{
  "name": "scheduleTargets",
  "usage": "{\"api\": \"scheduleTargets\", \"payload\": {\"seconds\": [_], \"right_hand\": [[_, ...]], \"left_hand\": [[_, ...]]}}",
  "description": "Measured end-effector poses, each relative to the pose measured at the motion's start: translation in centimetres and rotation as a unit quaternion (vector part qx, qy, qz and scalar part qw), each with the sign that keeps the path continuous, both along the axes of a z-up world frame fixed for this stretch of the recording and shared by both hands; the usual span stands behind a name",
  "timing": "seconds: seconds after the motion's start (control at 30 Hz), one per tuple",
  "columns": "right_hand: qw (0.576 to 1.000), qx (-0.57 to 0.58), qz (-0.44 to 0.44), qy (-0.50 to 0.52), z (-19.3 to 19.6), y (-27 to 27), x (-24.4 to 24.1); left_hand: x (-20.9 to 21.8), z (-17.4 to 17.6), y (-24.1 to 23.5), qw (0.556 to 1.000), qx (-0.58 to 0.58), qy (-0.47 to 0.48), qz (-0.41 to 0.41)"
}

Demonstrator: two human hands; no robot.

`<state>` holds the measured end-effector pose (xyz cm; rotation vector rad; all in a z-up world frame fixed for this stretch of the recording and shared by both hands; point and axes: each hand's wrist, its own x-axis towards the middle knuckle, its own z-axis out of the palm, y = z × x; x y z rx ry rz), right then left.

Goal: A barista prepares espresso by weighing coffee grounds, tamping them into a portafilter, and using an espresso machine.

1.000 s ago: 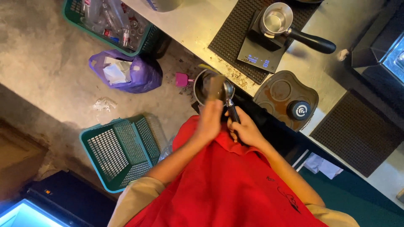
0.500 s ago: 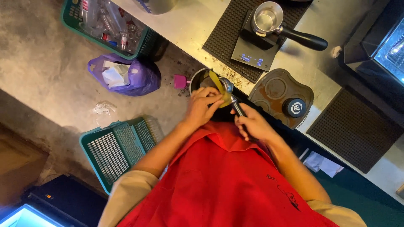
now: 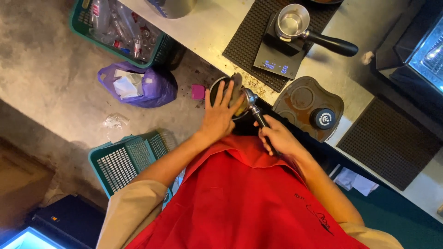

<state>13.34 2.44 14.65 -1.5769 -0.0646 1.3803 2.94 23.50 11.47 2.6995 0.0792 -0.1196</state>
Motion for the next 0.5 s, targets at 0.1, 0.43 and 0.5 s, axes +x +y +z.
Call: {"api": "scheduleTargets", "payload": {"seconds": [0.1,0.43,0.5], "right_hand": [[0.995,0.048,-0.045,0.075,-1.5,-0.4,0.5],[0.974,0.127,-0.085,0.166,-2.0,-0.7,0.3],[0.968,0.14,-0.094,0.188,-2.2,-0.8,0.3]], "left_hand": [[0.7,1.8,0.6,0.949,-0.304,0.076,0.041],[-0.4,-3.1,2.6,0.995,-0.049,-0.041,0.077],[-0.1,-2.4,2.2,0.93,-0.296,-0.123,0.181]]}}
